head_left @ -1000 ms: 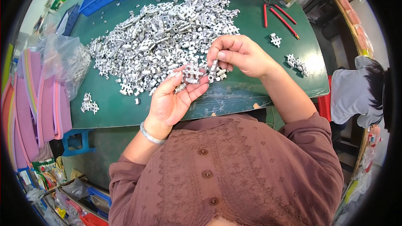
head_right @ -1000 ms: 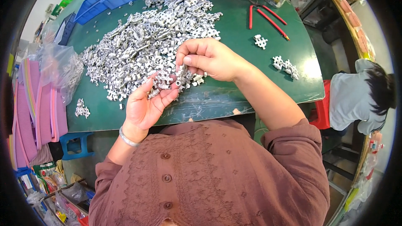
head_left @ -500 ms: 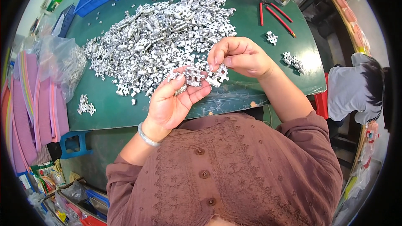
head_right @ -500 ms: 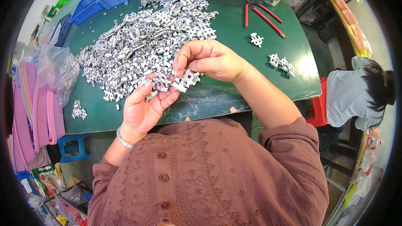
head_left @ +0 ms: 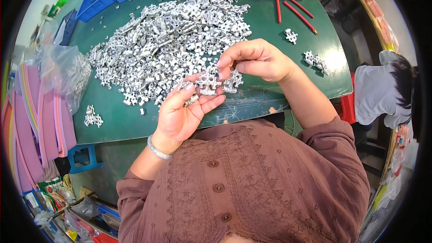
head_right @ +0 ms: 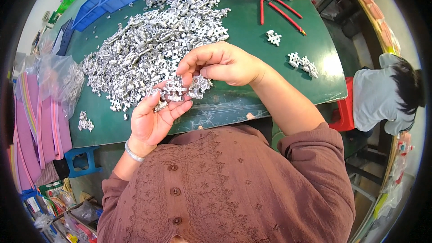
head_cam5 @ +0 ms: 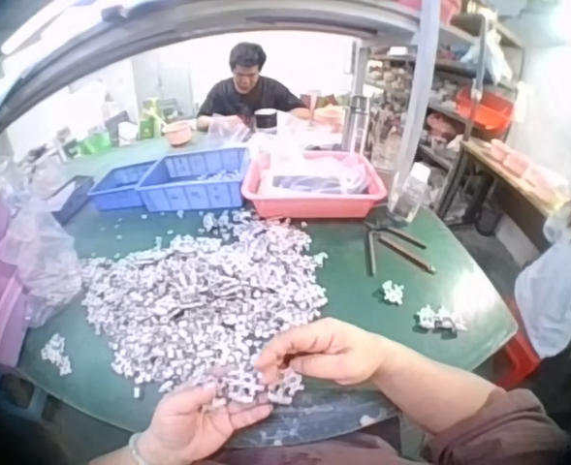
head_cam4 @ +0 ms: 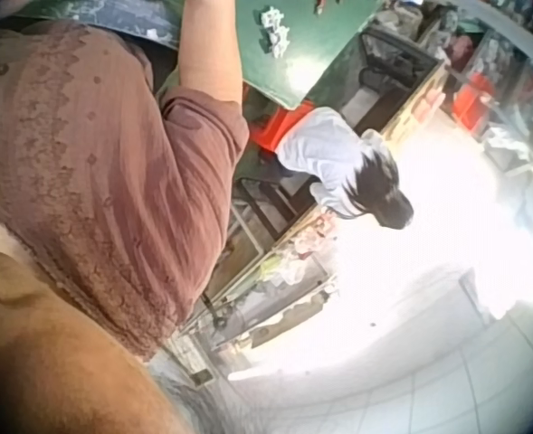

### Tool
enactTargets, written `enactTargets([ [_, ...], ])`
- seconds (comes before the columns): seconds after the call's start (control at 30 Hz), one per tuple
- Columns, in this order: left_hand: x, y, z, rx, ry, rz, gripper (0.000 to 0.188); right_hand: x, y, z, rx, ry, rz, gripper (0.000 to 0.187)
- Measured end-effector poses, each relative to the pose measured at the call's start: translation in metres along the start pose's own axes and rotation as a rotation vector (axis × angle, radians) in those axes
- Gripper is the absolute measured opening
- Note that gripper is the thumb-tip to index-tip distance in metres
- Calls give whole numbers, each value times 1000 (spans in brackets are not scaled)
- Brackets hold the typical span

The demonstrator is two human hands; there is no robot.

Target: The person assembles small white plastic connector pieces by pressing them together by hand, then places several of the assembled items into a clear plastic bag and picks up more unassembled parts from a pile on the workbench.

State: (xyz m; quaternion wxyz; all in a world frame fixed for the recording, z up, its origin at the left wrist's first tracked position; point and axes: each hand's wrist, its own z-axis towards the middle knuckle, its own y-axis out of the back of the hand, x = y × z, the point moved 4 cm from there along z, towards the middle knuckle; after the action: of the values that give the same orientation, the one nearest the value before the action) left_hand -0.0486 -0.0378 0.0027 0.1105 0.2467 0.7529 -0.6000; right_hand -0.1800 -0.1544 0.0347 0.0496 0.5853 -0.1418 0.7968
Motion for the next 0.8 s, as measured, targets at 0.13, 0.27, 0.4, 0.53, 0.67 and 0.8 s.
enactTargets([
  [0.13,-1,-1,1,11,-10,10,30,-3,3,-1,-2,9,-15,36],
  [0.27,-1,-1,2,0,-5,24,32,-6,5,-1,-36,-2,-9,34],
  [0.4,-1,0,3,4,-6,28,34,-9,7,-2,-63,-28,5,34],
  [0.53,-1,0,5,2,-9,30,35,-11,10,-2,-70,-35,0,34],
  [0.67,0,-1,8,3,-5,44,35,-13,13,-3,-112,-42,-13,32],
  [0.8,0,-1,10,22,-6,56,38,-16,15,-2,-120,-44,-14,31],
])
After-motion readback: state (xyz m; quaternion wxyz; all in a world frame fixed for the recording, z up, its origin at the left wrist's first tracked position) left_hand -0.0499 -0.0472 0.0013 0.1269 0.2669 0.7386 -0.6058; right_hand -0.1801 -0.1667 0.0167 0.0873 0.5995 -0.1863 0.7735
